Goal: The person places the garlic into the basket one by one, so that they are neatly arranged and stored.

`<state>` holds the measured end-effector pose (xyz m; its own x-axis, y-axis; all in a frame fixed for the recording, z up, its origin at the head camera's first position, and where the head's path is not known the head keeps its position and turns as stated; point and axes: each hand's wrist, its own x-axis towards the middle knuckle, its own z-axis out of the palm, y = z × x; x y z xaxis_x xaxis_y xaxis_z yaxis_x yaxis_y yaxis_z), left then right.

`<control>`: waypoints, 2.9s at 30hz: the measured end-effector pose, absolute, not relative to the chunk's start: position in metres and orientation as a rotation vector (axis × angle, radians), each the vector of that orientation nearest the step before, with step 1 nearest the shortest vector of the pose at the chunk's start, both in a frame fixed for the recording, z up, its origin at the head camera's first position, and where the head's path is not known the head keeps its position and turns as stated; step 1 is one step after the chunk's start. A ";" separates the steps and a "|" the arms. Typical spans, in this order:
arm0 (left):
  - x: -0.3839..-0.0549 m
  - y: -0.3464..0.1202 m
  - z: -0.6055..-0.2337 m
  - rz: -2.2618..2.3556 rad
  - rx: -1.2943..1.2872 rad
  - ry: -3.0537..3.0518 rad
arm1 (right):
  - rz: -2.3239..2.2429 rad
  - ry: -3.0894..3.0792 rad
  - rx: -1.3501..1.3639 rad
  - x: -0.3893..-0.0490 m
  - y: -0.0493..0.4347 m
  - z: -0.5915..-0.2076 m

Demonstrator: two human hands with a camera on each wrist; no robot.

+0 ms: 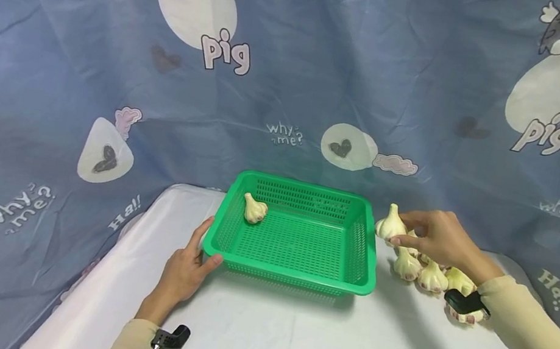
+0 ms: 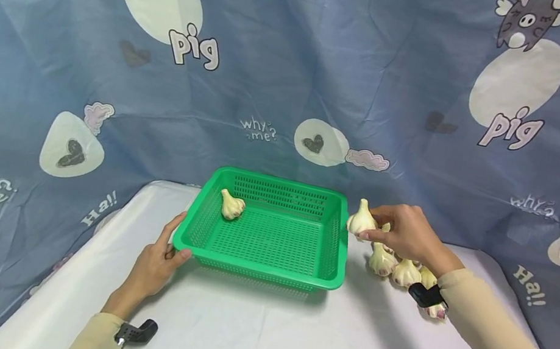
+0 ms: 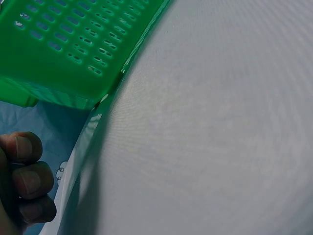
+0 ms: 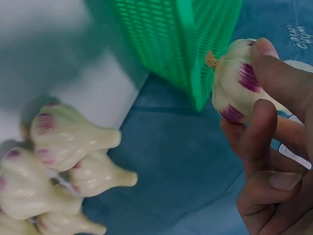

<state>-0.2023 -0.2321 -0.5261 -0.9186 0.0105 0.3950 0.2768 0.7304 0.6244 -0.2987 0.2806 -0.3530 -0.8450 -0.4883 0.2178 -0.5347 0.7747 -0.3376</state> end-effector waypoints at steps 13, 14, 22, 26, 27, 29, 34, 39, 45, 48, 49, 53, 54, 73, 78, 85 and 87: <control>-0.200 -0.232 -0.524 -1.035 -0.213 -2.582 | 0.673 -2.853 0.870 -0.325 0.245 -0.352; -0.200 -0.232 -0.524 -1.035 -0.212 -2.581 | 0.677 -2.852 0.875 -0.327 0.242 -0.352; -0.200 -0.233 -0.524 -1.032 -0.194 -2.584 | 0.723 -2.852 0.906 -0.344 0.221 -0.352; -0.200 -0.232 -0.524 -1.041 -0.198 -2.585 | 0.734 -2.875 0.901 -0.348 0.210 -0.354; -0.200 -0.232 -0.524 -1.042 -0.198 -2.584 | 0.738 -2.883 0.903 -0.349 0.207 -0.355; -0.200 -0.233 -0.524 -1.043 -0.197 -2.580 | 0.735 -2.894 0.912 -0.351 0.201 -0.357; -0.201 -0.233 -0.526 -1.062 -0.203 -2.570 | 0.703 -2.896 0.937 -0.358 0.187 -0.364; -0.202 -0.233 -0.526 -1.085 -0.201 -2.571 | 0.723 -2.907 0.960 -0.363 0.174 -0.371; -0.201 -0.232 -0.523 -1.101 -0.192 -2.571 | 0.745 -2.905 0.989 -0.368 0.156 -0.378; -0.201 -0.232 -0.522 -1.103 -0.199 -2.573 | 0.738 -2.902 1.000 -0.371 0.147 -0.382; -0.201 -0.233 -0.522 -1.105 -0.200 -2.573 | 0.743 -2.900 1.009 -0.372 0.144 -0.383; -0.200 -0.233 -0.522 -1.109 -0.206 -2.577 | 0.771 -2.892 1.030 -0.377 0.133 -0.389; -0.200 -0.234 -0.522 -1.109 -0.207 -2.580 | 0.775 -2.889 1.034 -0.377 0.130 -0.390; -0.201 -0.235 -0.525 -1.095 -0.224 -2.574 | 0.738 -2.983 1.005 -0.398 0.096 -0.418; -0.201 -0.234 -0.525 -1.095 -0.231 -2.558 | 0.707 -2.991 1.022 -0.401 0.091 -0.426; -0.201 -0.234 -0.526 -1.097 -0.222 -2.550 | 0.700 -3.008 1.029 -0.405 0.085 -0.434; -0.201 -0.234 -0.526 -1.098 -0.219 -2.550 | 0.709 -3.013 1.020 -0.405 0.083 -0.436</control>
